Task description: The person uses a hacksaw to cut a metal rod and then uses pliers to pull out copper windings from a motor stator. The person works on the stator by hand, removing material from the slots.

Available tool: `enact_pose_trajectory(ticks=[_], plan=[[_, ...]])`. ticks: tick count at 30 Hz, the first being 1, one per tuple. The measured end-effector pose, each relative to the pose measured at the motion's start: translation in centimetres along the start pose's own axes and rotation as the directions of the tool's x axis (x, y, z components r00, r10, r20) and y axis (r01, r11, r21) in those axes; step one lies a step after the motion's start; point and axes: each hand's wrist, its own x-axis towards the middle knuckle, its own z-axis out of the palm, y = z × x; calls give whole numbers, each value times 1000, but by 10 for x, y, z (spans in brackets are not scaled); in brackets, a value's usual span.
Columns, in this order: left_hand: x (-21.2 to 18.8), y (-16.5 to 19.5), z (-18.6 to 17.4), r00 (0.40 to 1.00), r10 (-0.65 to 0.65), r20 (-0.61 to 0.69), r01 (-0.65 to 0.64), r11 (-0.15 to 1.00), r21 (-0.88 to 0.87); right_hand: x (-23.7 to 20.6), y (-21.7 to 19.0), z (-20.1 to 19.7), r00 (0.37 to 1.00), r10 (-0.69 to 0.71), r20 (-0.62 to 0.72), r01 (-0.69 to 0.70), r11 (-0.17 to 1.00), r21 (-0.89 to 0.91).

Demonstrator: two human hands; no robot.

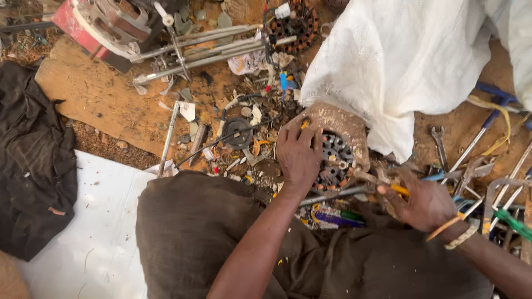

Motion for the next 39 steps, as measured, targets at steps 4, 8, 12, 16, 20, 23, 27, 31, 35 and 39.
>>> enact_pose_trajectory(ticks=[4,8,12,16,20,23,27,31,35,39], plan=[[1,1,4,995,-75,58,73,997,37,41,5,22,907,-299,-296,331,941,63],[2,2,2,997,-66,49,64,997,36,44,-5,13,946,-271,-176,269,962,-40],[2,2,0,999,-5,-52,7,999,31,9,-10,-26,996,-35,82,53,974,-222],[0,0,4,989,-113,90,109,993,49,11,-17,-18,991,73,116,-54,987,-154],[-1,-1,6,996,-80,49,78,996,44,54,0,25,914,-336,-227,321,941,-102],[0,0,5,994,-94,56,92,995,37,67,33,41,956,-293,21,290,952,97],[1,1,3,996,-79,31,79,997,21,56,59,42,893,-409,188,308,860,407],[0,0,4,995,-88,45,87,996,22,44,52,39,956,-134,261,80,975,210],[-1,0,3,997,-69,24,69,998,2,47,44,27,715,-315,625,-368,591,718],[3,2,2,997,-71,37,71,997,15,53,39,16,472,-628,619,-453,429,781]])
